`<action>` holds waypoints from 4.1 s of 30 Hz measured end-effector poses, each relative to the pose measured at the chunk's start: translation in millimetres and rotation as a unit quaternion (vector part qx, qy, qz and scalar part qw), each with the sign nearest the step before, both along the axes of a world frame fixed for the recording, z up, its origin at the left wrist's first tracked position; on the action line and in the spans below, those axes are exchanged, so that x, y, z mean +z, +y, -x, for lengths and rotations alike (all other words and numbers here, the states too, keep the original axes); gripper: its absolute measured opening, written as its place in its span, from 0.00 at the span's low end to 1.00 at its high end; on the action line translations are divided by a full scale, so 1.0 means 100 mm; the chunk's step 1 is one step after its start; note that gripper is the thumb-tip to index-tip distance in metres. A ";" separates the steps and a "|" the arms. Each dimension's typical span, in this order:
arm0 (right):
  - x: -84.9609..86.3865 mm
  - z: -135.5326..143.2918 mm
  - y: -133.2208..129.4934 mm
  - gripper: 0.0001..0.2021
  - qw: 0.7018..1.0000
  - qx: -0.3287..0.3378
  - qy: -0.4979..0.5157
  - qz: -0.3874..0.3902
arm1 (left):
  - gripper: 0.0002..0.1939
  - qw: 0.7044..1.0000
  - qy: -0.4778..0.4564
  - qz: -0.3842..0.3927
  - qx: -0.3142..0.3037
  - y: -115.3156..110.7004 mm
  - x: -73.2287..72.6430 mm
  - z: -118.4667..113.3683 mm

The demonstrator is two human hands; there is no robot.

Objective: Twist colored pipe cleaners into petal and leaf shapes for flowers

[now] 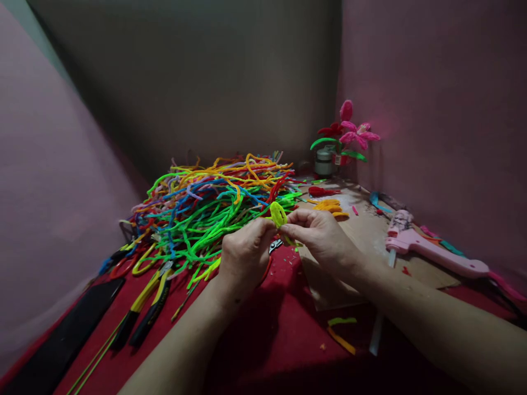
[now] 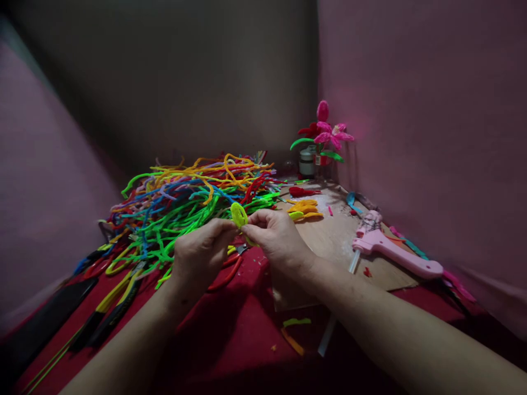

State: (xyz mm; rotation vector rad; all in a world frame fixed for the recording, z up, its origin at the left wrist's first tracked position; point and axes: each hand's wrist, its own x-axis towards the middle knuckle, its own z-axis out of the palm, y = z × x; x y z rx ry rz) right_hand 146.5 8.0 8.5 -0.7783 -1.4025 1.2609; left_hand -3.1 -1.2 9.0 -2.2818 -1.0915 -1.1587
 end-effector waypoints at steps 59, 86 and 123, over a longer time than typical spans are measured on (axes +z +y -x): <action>0.02 0.01 -0.03 0.08 0.995 0.082 -0.030 0.038 | 0.09 0.766 -0.386 0.491 -0.152 0.02 0.21 0.05; -0.04 -0.02 0.00 0.09 0.993 0.106 -0.047 0.037 | 0.06 0.914 -0.290 0.279 -0.056 -0.05 0.09 -0.04; -0.08 0.03 0.08 0.09 0.989 0.063 -0.051 0.124 | 0.11 0.750 -0.411 0.504 -0.124 0.08 0.01 -0.05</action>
